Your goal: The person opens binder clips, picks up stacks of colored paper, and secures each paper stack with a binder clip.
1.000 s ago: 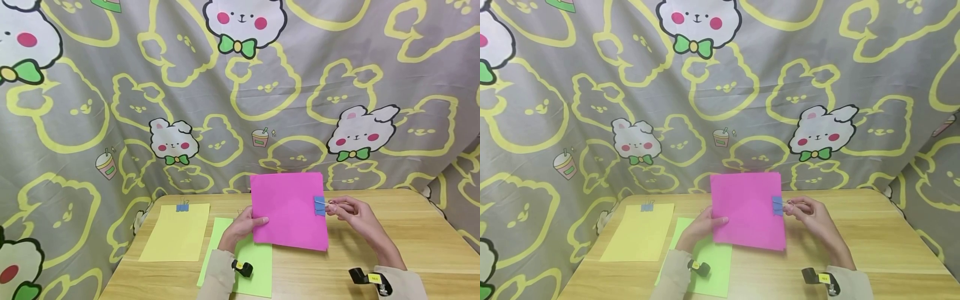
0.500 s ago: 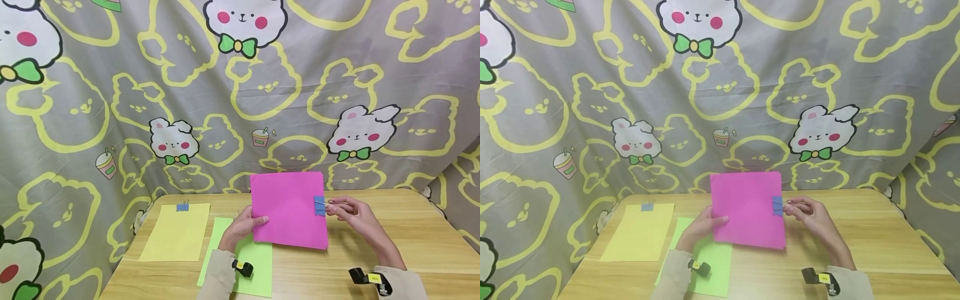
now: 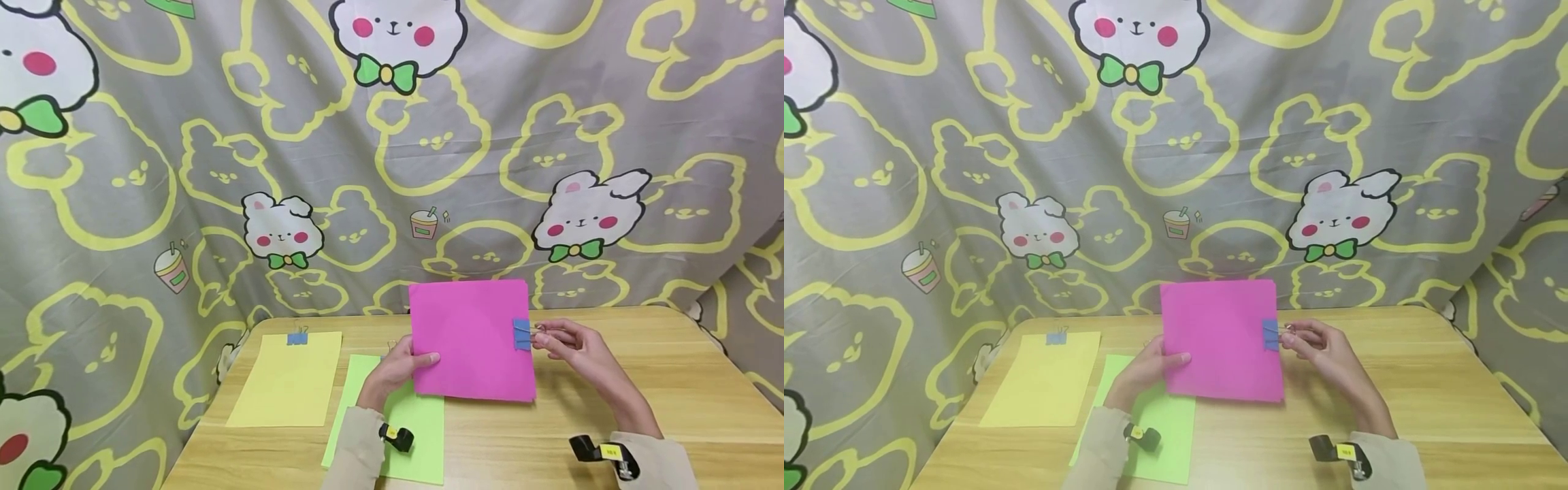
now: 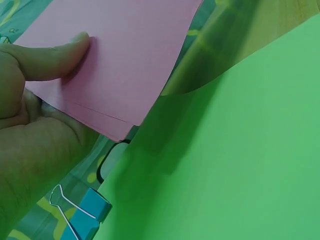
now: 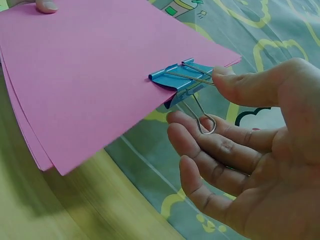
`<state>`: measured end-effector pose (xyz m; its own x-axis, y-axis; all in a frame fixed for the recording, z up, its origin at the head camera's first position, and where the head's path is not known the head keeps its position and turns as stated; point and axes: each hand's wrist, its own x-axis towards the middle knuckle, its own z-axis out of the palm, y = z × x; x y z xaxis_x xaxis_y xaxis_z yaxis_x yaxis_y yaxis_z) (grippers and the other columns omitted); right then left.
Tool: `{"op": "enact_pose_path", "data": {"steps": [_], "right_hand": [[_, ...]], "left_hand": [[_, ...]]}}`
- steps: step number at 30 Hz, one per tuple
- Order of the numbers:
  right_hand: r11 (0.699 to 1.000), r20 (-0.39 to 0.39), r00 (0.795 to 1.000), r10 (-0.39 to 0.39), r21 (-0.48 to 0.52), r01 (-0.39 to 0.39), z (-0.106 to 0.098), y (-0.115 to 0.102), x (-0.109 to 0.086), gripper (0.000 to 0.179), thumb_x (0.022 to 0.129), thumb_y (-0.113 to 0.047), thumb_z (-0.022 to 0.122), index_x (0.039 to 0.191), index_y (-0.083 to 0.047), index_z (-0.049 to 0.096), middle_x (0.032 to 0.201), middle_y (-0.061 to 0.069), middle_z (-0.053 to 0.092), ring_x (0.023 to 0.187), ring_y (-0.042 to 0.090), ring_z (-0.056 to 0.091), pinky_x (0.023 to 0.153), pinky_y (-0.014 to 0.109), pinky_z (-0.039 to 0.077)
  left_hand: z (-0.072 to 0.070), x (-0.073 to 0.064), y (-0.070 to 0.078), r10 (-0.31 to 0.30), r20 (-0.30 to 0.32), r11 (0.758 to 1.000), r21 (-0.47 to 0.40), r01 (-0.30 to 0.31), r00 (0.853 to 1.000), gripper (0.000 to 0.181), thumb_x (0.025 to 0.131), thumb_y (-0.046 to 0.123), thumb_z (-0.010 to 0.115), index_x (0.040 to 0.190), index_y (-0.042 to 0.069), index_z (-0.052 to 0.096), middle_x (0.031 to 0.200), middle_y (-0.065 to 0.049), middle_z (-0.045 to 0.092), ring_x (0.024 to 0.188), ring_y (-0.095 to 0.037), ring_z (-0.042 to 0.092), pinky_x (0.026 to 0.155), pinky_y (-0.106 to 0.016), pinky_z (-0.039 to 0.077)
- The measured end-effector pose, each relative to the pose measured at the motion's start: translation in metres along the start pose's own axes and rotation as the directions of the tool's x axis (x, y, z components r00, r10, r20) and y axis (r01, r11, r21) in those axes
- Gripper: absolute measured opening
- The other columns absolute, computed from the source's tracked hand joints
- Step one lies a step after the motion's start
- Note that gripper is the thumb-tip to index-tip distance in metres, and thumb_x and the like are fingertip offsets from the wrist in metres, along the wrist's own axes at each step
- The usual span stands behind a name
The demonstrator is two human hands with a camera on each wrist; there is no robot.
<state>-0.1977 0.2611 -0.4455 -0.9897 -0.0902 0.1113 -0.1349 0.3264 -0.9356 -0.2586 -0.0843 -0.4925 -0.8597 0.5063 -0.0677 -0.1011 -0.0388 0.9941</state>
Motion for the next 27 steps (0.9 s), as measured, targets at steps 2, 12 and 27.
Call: {"op": "enact_pose_path", "data": {"steps": [2,12,27], "right_hand": [[1.000,0.001,1.000,0.001,0.025,-0.001,0.000,0.000,0.000,0.055,0.104,-0.030,0.063,0.142,0.009,0.050,0.135,0.030,0.059,0.100,-0.001,0.066,0.086,0.028,0.058],[0.970,-0.026,0.995,-0.097,0.223,0.101,-0.006,0.003,-0.004,0.053,0.104,-0.015,0.063,0.144,0.013,0.045,0.120,-0.002,0.071,0.105,0.005,0.070,0.090,0.031,0.057],[0.993,-0.059,0.993,-0.101,0.048,0.104,-0.009,-0.003,-0.006,0.054,0.101,-0.023,0.068,0.144,0.005,0.051,0.126,0.007,0.070,0.105,-0.001,0.068,0.085,0.022,0.057]], "left_hand": [[0.000,0.000,0.001,0.000,0.012,1.000,-0.003,0.000,1.000,0.035,0.099,-0.001,0.062,0.132,-0.005,0.055,0.118,-0.016,0.069,0.109,-0.034,0.070,0.093,-0.045,0.057],[-0.002,0.001,0.002,0.030,0.110,0.998,-0.054,-0.024,0.993,0.031,0.102,-0.001,0.058,0.132,-0.005,0.054,0.105,-0.007,0.073,0.091,-0.017,0.073,0.080,-0.031,0.060],[0.010,-0.006,0.017,-0.019,0.149,0.987,0.163,-0.006,0.989,0.034,0.098,-0.005,0.061,0.133,-0.006,0.061,0.108,-0.020,0.074,0.084,-0.011,0.071,0.078,-0.026,0.058]]}}
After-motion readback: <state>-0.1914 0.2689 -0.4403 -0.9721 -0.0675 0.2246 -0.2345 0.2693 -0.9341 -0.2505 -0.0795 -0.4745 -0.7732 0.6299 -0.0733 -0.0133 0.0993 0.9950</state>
